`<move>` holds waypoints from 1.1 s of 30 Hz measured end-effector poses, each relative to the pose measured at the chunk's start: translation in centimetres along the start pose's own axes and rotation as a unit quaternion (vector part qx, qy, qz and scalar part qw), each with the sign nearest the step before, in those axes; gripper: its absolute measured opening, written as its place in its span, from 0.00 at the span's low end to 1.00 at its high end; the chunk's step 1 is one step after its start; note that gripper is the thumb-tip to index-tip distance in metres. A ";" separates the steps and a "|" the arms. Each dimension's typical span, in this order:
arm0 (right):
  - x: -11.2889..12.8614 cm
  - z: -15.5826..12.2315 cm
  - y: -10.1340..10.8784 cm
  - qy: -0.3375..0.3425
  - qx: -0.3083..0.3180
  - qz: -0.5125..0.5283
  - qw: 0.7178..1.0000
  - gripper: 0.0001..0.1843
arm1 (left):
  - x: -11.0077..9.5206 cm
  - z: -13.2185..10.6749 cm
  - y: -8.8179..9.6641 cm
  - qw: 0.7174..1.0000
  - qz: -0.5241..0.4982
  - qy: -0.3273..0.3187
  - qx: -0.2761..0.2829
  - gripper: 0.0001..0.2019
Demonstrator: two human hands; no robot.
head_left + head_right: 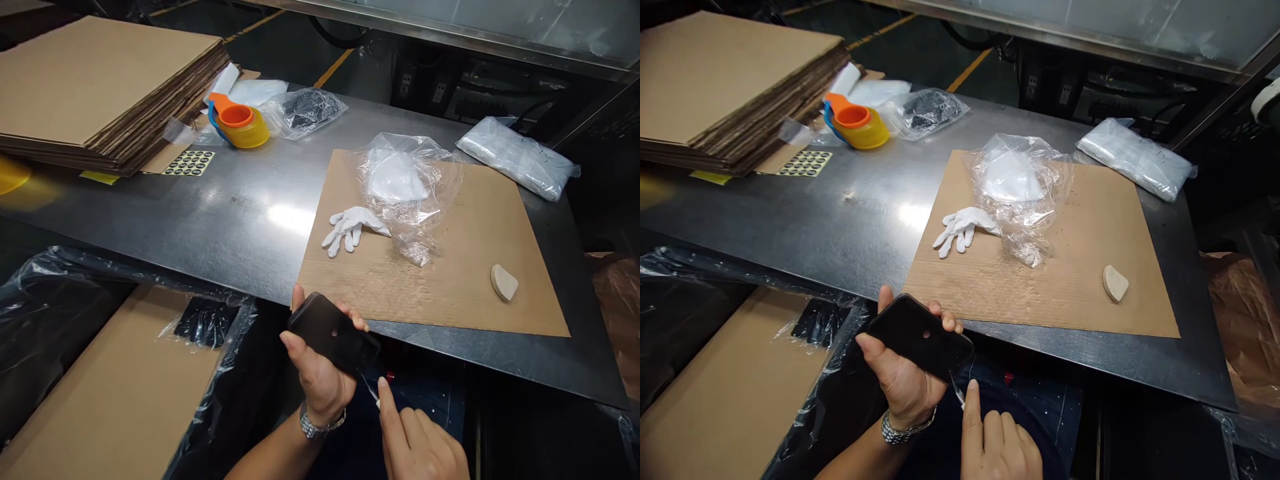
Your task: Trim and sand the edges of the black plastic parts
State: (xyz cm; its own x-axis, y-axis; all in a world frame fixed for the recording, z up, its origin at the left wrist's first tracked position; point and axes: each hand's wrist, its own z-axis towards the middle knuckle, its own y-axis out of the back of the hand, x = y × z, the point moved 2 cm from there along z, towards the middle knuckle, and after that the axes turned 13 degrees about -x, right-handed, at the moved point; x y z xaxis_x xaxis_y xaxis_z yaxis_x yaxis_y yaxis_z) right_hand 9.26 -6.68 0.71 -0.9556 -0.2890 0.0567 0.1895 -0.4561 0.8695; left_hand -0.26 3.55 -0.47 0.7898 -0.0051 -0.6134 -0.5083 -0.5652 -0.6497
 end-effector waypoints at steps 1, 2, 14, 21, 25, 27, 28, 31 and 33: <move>0.0 0.0 0.0 -0.003 -0.002 0.002 1.000 0.17 | 0.0 0.0 0.0 1.000 -0.003 -0.004 0.002 0.23; 0.1 0.0 0.0 -0.007 -0.005 0.004 1.000 0.17 | 0.0 0.0 0.1 1.000 -0.006 -0.008 0.005 0.23; 0.4 -0.2 -0.4 -0.016 -0.005 0.021 1.000 0.18 | -0.2 -0.6 0.2 0.995 0.000 -0.102 0.009 0.21; -0.9 0.2 0.1 0.004 0.008 -0.020 1.000 0.19 | -0.1 0.0 0.4 0.997 0.029 -0.024 -0.061 0.24; -1.7 0.0 -0.1 -0.010 0.005 0.050 0.999 0.18 | -0.1 0.2 0.4 0.996 0.034 0.027 -0.075 0.25; -1.7 -0.1 -0.3 -0.007 0.001 0.078 0.997 0.19 | 0.0 0.3 0.4 0.995 0.031 0.040 -0.080 0.24; -1.7 -0.2 -0.4 -0.006 -0.002 0.085 0.996 0.18 | 0.0 0.3 0.4 0.995 0.031 0.043 -0.083 0.24; -1.3 -0.2 -0.5 0.001 -0.012 0.079 0.997 0.18 | 0.1 0.3 0.3 0.995 0.033 0.035 -0.087 0.24; -1.0 -0.2 -0.5 0.006 -0.022 0.061 0.998 0.18 | 0.1 0.3 0.3 0.996 0.031 0.021 -0.084 0.25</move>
State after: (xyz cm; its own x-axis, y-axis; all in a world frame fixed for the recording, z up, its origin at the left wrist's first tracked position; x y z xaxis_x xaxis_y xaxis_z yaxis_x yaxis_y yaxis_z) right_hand 10.13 -6.35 0.10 -0.9225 -0.3537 0.1549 0.3140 -0.4536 0.8341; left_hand -0.43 3.66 -0.86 0.7736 -0.0769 -0.6290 -0.4948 -0.6933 -0.5238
